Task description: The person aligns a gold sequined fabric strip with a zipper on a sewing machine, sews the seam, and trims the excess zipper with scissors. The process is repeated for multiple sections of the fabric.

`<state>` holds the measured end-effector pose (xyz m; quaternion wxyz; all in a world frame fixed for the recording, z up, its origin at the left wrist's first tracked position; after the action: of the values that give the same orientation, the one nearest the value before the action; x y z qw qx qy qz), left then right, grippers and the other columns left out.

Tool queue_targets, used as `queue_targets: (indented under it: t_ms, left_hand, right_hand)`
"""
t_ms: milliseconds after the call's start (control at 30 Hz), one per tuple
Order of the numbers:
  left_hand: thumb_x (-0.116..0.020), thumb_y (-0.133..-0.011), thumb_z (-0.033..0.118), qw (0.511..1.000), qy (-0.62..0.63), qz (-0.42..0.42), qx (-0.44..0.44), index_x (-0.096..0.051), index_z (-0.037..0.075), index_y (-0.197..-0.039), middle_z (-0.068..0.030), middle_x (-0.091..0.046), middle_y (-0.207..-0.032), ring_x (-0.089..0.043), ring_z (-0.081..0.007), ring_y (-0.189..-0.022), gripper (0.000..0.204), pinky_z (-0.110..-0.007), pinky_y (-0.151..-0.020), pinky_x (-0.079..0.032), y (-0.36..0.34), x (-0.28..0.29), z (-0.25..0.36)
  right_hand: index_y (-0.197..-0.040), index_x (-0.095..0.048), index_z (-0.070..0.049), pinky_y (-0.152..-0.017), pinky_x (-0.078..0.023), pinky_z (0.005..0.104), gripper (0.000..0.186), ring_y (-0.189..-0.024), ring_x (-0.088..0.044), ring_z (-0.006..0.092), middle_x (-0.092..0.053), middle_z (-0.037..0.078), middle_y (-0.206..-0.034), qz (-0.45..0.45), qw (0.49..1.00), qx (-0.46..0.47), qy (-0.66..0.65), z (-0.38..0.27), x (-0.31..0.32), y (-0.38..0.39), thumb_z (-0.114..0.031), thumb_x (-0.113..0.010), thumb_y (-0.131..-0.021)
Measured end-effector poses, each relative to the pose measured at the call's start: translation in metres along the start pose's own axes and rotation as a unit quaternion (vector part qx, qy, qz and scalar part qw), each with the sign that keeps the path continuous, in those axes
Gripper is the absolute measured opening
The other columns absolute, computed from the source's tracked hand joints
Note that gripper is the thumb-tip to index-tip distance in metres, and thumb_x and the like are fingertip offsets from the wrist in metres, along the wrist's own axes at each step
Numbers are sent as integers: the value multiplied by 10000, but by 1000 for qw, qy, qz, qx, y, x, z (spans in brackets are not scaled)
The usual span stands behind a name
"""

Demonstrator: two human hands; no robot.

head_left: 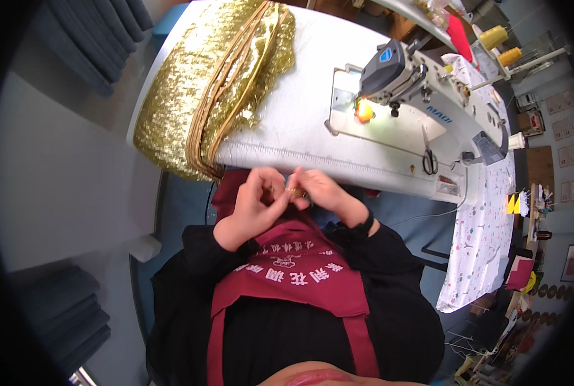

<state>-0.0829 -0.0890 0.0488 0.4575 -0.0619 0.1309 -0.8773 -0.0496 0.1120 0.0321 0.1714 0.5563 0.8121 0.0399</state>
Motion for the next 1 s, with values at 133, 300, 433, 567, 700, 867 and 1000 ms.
queue_targets:
  t_ms: [133,300,433,567,700,867,1000]
  left_hand:
    - [-715,-930,-78,987,-53,144,42,-485,69,-1126,57,-500,-794,-454,-15,-684,336,-185,-609,-362,2,8,-37]
    - [-733,-921,-41,961,-184,207,-4,-506,34,-1180,16,-503,-750,-452,-52,-643,353,-222,-573,-370,-19,41,-76]
    - [-808,-877,25,933,-287,214,-17,-530,37,-1277,-20,-560,-826,-535,-144,-731,487,-301,-667,-442,-30,52,-90]
    - [-912,-773,182,875,-398,272,-49,-463,38,-1464,-74,-578,-1059,-564,-260,-984,836,-418,-892,-420,-36,47,-96]
    - [-942,-727,256,850,-425,310,-35,-405,14,-1517,-92,-526,-1138,-536,-269,-1047,986,-428,-922,-393,-38,40,-97]
    - [-933,-741,288,832,-456,314,-22,-403,18,-1522,-93,-513,-1123,-527,-267,-1050,982,-431,-925,-386,-38,36,-93]
    - [-926,-752,320,835,-459,305,-8,-410,23,-1519,-87,-513,-1114,-529,-265,-1045,970,-429,-920,-386,-40,38,-93]
  right_hand:
    - [-846,-692,-34,-572,-399,219,363,-611,-501,38,-596,-43,-686,176,983,-17,49,6,18,52,-311,-625,-1072]
    - [-891,-725,-12,-663,-431,226,248,-729,-526,28,-650,-45,-773,237,967,21,97,1,50,83,-234,-731,-1002]
    - [-879,-711,19,-622,-436,254,234,-683,-520,51,-640,-19,-713,333,914,52,226,-1,65,89,-191,-780,-957]
    - [-851,-705,20,-605,-432,273,246,-665,-510,64,-621,8,-681,370,881,76,284,-1,77,91,-191,-800,-935]
    - [-835,-699,19,-603,-433,285,250,-659,-512,74,-616,21,-677,391,868,79,295,4,87,92,-187,-821,-909]
    - [-836,-704,12,-609,-432,281,237,-667,-518,72,-617,11,-687,403,866,66,288,6,99,99,-179,-834,-891]
    - [-848,-718,9,-610,-430,268,217,-667,-519,63,-634,-8,-707,406,881,6,245,7,109,119,-168,-840,-881]
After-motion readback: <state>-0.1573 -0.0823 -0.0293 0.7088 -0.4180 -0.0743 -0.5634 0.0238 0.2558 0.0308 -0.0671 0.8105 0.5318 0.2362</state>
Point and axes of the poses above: each hand's wrist, its own y-axis away from the middle knuckle, its own x-axis out of the back of the hand, z = x × y, the point moved 1 cm from there along -y, towards the middle knuckle
